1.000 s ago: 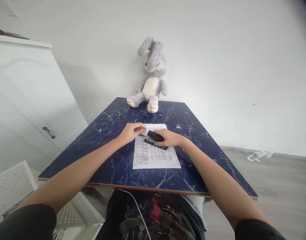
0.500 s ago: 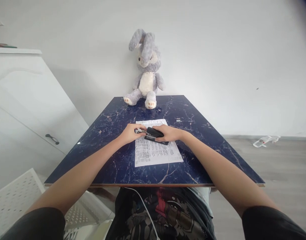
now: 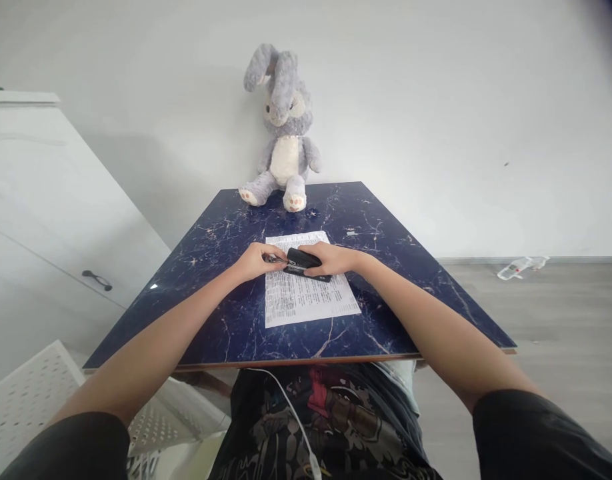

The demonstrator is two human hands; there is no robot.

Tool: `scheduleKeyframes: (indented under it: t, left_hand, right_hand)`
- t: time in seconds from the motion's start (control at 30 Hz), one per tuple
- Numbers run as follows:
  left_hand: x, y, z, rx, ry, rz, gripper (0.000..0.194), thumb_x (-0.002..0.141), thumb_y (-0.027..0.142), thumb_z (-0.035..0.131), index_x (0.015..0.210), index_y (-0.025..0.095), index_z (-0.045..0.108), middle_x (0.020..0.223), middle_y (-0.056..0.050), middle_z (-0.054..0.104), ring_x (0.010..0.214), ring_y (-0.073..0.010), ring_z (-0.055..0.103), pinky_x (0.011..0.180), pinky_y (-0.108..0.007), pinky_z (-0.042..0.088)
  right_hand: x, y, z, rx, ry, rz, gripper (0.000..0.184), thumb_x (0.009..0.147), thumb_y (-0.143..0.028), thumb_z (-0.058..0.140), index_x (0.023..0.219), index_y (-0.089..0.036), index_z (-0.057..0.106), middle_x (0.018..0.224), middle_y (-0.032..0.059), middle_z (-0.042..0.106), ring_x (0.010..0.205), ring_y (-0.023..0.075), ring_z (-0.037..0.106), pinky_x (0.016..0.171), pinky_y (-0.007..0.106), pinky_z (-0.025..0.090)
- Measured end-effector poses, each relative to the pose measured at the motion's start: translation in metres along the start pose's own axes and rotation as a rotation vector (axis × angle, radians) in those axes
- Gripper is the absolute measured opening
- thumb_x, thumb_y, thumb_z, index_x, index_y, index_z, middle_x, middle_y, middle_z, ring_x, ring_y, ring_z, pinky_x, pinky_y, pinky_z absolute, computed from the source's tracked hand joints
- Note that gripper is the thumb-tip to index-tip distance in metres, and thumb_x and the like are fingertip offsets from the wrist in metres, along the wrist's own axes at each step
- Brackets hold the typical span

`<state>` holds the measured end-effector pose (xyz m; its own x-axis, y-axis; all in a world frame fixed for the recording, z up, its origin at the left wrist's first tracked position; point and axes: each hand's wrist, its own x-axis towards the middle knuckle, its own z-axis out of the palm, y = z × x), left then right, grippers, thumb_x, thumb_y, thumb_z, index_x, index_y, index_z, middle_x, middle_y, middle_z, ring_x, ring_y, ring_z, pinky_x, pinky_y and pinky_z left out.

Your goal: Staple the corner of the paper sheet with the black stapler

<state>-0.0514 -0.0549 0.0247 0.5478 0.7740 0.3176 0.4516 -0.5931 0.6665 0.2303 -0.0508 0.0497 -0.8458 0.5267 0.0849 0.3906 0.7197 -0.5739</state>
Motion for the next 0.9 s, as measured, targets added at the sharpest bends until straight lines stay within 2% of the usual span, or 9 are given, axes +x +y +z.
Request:
scheduleKeyframes:
  t: [0.2, 0.4, 0.47, 0.57, 0.67, 0.77, 0.83, 0.9]
  left_hand:
    - [-0.002, -0.008, -0.018, -0.009, -0.129, 0.105, 0.02, 0.091, 0.04, 0.078, 0.105, 0.028, 0.086, 0.113, -0.008, 0.082, 0.104, -0.0259, 0.078, 0.098, -0.04, 0.059]
    - [-0.008, -0.009, -0.034, -0.085, -0.279, -0.022, 0.03, 0.093, 0.036, 0.075, 0.121, 0.03, 0.082, 0.124, -0.006, 0.08, 0.12, -0.028, 0.074, 0.109, -0.047, 0.056]
    - [-0.01, -0.006, -0.03, -0.129, -0.24, -0.068, 0.051, 0.089, 0.037, 0.08, 0.139, 0.031, 0.072, 0.124, -0.008, 0.08, 0.118, -0.0295, 0.075, 0.107, -0.05, 0.058]
    - [-0.01, 0.003, -0.017, -0.164, -0.069, -0.036, 0.083, 0.078, 0.037, 0.091, 0.153, 0.028, 0.056, 0.126, -0.011, 0.078, 0.113, -0.0296, 0.076, 0.103, -0.049, 0.059]
    - [-0.008, 0.012, -0.002, -0.097, 0.028, 0.059, 0.084, 0.067, 0.037, 0.099, 0.142, 0.025, 0.063, 0.128, -0.012, 0.076, 0.111, -0.0293, 0.075, 0.102, -0.045, 0.058]
    - [-0.004, 0.015, 0.007, -0.026, -0.029, 0.101, 0.082, 0.062, 0.038, 0.101, 0.135, 0.024, 0.066, 0.13, -0.011, 0.073, 0.107, -0.0285, 0.074, 0.1, -0.043, 0.058]
    - [-0.001, 0.014, 0.009, -0.004, -0.046, 0.098, 0.082, 0.064, 0.041, 0.1, 0.136, 0.024, 0.064, 0.129, -0.011, 0.073, 0.109, -0.0291, 0.073, 0.102, -0.043, 0.056]
    - [0.002, 0.013, 0.011, 0.045, -0.009, 0.058, 0.077, 0.074, 0.046, 0.094, 0.14, 0.023, 0.062, 0.131, -0.012, 0.072, 0.118, -0.0311, 0.07, 0.107, -0.046, 0.052]
  right_hand:
    - [0.0, -0.004, -0.001, -0.02, 0.002, 0.011, 0.023, 0.089, -0.033, 0.07, 0.105, -0.02, 0.062, 0.094, 0.0051, 0.069, 0.079, 0.02, 0.058, 0.07, 0.033, 0.043]
    - [-0.001, 0.005, -0.004, 0.065, 0.024, 0.035, 0.019, 0.089, -0.035, 0.07, 0.098, -0.02, 0.062, 0.093, 0.0041, 0.067, 0.081, 0.0205, 0.057, 0.073, 0.033, 0.042]
    - [-0.002, 0.005, -0.004, 0.095, 0.024, 0.005, 0.021, 0.09, -0.036, 0.07, 0.101, -0.019, 0.064, 0.093, 0.0038, 0.067, 0.081, 0.0204, 0.057, 0.073, 0.033, 0.042]
    - [-0.003, -0.004, -0.001, 0.132, 0.063, -0.09, 0.029, 0.094, -0.041, 0.068, 0.111, -0.018, 0.067, 0.098, 0.0046, 0.069, 0.083, 0.0205, 0.059, 0.075, 0.033, 0.043]
    - [0.002, -0.019, 0.008, 0.139, 0.075, -0.197, 0.034, 0.096, -0.044, 0.067, 0.117, -0.018, 0.067, 0.103, 0.0061, 0.071, 0.086, 0.0207, 0.061, 0.078, 0.033, 0.045]
    - [0.008, -0.026, 0.011, 0.108, 0.017, -0.228, 0.032, 0.095, -0.044, 0.068, 0.114, -0.018, 0.068, 0.103, 0.0066, 0.071, 0.085, 0.0202, 0.061, 0.078, 0.032, 0.045]
    - [0.008, -0.022, 0.005, 0.081, -0.011, -0.204, 0.032, 0.095, -0.045, 0.068, 0.112, -0.018, 0.068, 0.101, 0.0059, 0.07, 0.084, 0.0196, 0.06, 0.077, 0.032, 0.044]
    - [0.003, -0.009, -0.009, 0.027, 0.009, -0.134, 0.032, 0.094, -0.046, 0.069, 0.108, -0.018, 0.067, 0.096, 0.0048, 0.07, 0.082, 0.0195, 0.058, 0.076, 0.032, 0.043]
